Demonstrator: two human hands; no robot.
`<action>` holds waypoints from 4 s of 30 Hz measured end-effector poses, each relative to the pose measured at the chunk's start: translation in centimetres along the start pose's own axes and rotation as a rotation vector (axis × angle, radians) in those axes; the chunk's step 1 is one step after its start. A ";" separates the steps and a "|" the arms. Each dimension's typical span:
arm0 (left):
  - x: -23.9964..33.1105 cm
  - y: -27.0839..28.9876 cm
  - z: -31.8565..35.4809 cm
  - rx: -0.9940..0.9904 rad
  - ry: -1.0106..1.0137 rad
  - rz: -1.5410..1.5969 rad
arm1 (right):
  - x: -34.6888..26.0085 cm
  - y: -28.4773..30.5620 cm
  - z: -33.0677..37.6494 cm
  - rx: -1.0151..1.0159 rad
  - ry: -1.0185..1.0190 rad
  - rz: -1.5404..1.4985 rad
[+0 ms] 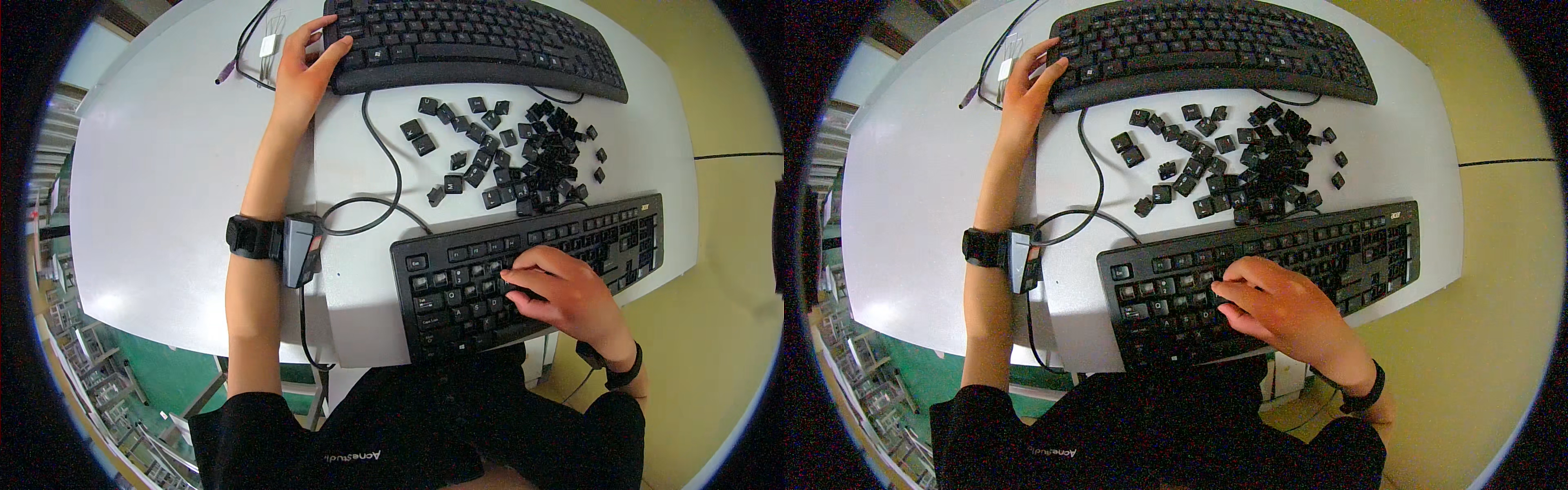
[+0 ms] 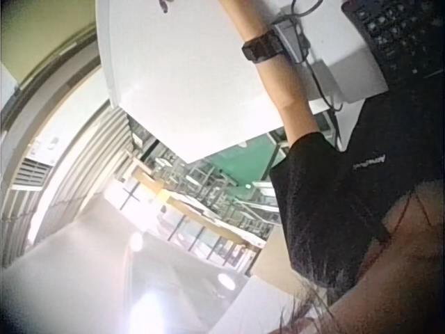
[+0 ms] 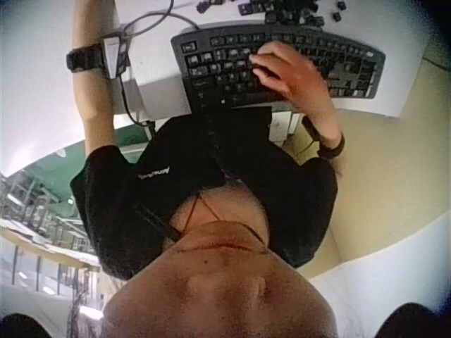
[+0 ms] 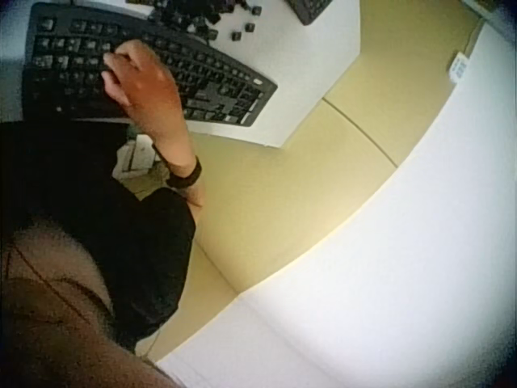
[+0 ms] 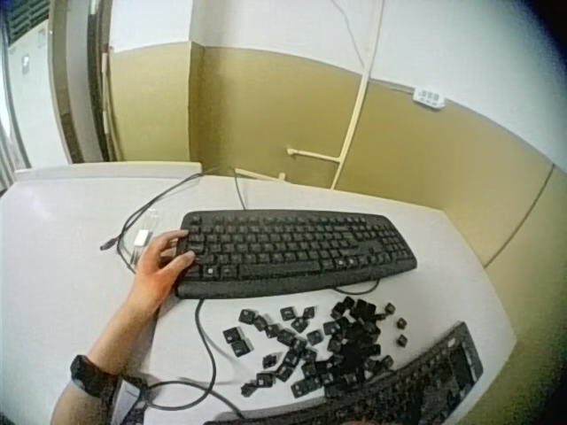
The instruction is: Replacing keycaps onto a computer keyboard.
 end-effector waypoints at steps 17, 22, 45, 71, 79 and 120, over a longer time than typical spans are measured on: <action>-0.7 0.2 -0.1 -0.008 0.066 0.099 | -2.2 0.5 -1.3 -0.113 0.041 0.376; -0.3 0.2 -0.2 -0.010 0.036 0.071 | -1.9 2.0 -3.8 -0.194 0.032 0.281; 0.0 0.2 0.0 -0.008 0.093 0.076 | 1.3 3.1 -4.5 -0.361 0.101 -0.046; 0.6 -0.1 0.2 0.031 0.004 -0.061 | 7.6 5.9 -5.5 0.101 -0.130 0.274; 0.2 0.0 0.1 0.015 0.086 0.068 | 7.7 5.9 -5.3 0.186 -0.067 0.016; 0.2 0.0 -0.1 0.020 0.045 0.014 | 8.3 6.0 -3.6 0.077 -0.309 0.300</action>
Point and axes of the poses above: each hand's wrist, its own z-axis away from the middle knuckle, its own y-axis out of the back of the hand, x = y × z, the point moved 2 cm from there along -z, towards the middle knuckle, and after that the axes turned 10 degrees about -x, right-handed, at the moved point
